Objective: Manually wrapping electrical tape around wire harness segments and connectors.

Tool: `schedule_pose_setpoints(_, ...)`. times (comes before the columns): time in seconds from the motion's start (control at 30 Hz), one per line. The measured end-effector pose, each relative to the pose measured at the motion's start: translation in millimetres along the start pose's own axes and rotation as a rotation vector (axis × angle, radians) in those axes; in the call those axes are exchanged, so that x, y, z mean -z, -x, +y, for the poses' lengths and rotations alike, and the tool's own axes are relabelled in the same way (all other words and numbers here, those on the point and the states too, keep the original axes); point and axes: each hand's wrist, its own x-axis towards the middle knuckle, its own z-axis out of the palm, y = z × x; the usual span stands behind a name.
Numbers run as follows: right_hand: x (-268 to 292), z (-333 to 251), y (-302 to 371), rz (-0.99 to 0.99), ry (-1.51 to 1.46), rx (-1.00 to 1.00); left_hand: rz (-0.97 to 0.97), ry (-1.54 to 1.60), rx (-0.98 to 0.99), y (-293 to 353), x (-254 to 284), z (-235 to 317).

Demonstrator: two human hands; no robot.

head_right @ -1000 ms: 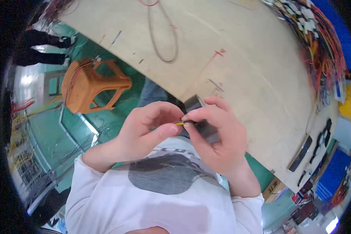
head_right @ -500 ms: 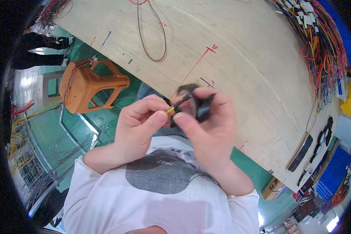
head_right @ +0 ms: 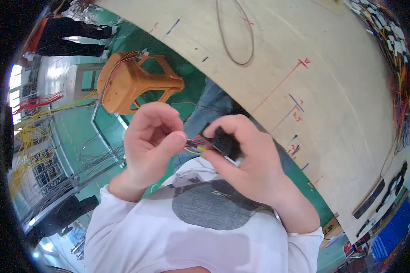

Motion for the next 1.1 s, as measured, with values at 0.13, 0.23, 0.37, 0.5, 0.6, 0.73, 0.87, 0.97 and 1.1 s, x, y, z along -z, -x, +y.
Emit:
schedule_pose_setpoints(0.13,-3,-1,3,0.067,0.026,-0.106,-0.071,0.463,0.42,0,15,-2)
schedule_pose_setpoints(0.23,-3,-2,3,-0.06,0.397,0.107,-0.093,0.526,0.531,-2,20,-5)
schedule_pose_setpoints(0.37,-9,-4,0,-0.092,0.552,0.275,-0.213,0.503,0.505,1,20,-3)
schedule_pose_setpoints(0.5,-9,-8,-3,-0.193,0.576,0.324,-0.24,0.488,0.488,2,16,1)
schedule_pose_setpoints(0.6,-7,-10,-4,-0.249,0.656,0.315,-0.267,0.435,0.431,2,12,1)
schedule_pose_setpoints(0.73,-3,-8,-3,-0.204,0.626,0.337,-0.284,0.366,0.365,2,12,2)
schedule_pose_setpoints(0.87,-1,-7,-4,-0.156,0.606,0.372,-0.26,0.475,0.535,2,18,6)
schedule_pose_setpoints(0.97,-2,-8,-5,-0.195,0.656,0.356,-0.272,0.57,0.564,3,17,4)
schedule_pose_setpoints(1.1,-3,-7,-5,-0.174,0.676,0.385,-0.313,0.395,0.466,5,10,-2)
